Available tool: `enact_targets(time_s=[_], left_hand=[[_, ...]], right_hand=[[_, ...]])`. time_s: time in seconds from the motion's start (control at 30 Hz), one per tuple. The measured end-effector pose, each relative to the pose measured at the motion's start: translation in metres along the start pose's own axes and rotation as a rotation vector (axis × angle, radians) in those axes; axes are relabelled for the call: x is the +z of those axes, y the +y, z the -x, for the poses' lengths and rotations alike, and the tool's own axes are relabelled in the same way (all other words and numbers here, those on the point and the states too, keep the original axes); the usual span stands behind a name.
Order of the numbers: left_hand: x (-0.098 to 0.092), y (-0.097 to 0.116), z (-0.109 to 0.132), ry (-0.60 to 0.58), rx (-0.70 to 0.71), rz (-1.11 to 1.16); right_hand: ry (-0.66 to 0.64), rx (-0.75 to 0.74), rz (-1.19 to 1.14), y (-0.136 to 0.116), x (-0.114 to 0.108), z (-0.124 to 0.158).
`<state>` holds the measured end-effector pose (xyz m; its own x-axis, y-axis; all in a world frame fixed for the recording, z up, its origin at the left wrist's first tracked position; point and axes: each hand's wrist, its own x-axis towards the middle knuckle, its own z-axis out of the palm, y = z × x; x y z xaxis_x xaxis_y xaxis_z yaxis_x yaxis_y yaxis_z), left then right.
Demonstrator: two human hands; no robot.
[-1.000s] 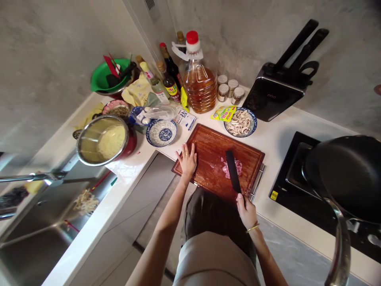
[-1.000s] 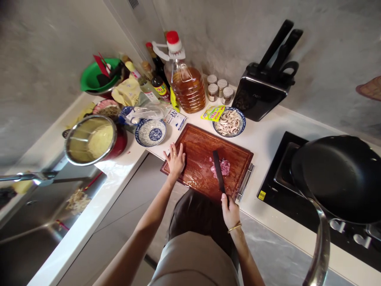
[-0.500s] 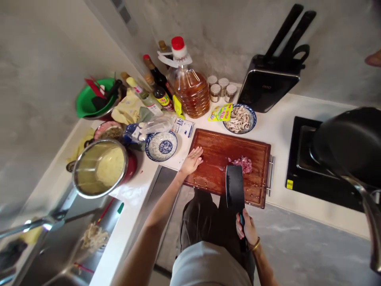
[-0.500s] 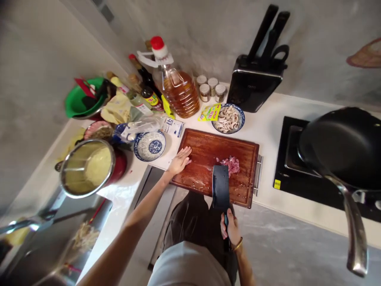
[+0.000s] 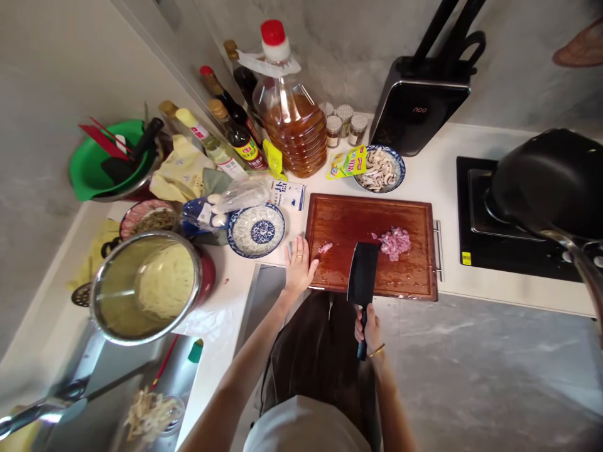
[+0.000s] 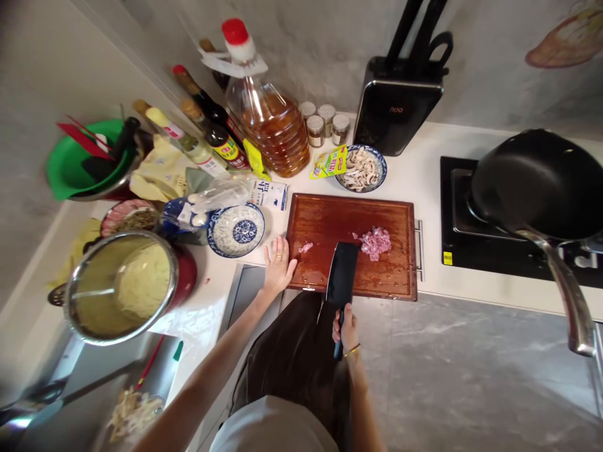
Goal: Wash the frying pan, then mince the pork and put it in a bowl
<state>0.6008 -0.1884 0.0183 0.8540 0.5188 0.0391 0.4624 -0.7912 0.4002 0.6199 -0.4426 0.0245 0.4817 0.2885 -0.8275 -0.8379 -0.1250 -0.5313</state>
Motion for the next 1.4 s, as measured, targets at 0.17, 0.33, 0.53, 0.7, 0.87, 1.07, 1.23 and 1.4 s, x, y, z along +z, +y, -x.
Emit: enact_targets(time_s=[0.17, 0.33, 0.53, 0.7, 0.87, 1.07, 1.23, 1.4], left_hand=[[-0.005, 0.007, 0.006, -0.041, 0.005, -0.087], [-0.004, 0.012, 0.002, -0.037, 0.007, -0.099], [-0.004, 0.01, 0.002, -0.043, -0.006, -0.1], [-0.003, 0.014, 0.002, -0.059, -0.019, -0.048], [-0.016, 0.018, 0.004, -0.073, -0.021, -0.012], [-0.055, 0.021, 0.035, 0.047, -0.187, 0.007], [-0.106, 0.034, 0.106, 0.164, -0.385, -0.097], [-0.175, 0.023, 0.204, 0.44, -0.881, -0.3]], right_hand=[[0.021, -0.013, 0.04, 0.0, 0.03, -0.006], [-0.018, -0.012, 0.077, 0.003, 0.05, -0.01], [-0.062, 0.005, 0.108, 0.014, 0.074, -0.012], [-0.109, 0.04, 0.104, 0.019, 0.086, -0.013], [-0.218, 0.116, 0.072, 0.015, 0.082, -0.009], [-0.388, 0.214, 0.143, -0.011, 0.062, 0.013], [-0.616, 0.234, 0.528, -0.043, 0.085, 0.041], [-1.035, 0.045, 1.143, -0.034, 0.176, 0.092]])
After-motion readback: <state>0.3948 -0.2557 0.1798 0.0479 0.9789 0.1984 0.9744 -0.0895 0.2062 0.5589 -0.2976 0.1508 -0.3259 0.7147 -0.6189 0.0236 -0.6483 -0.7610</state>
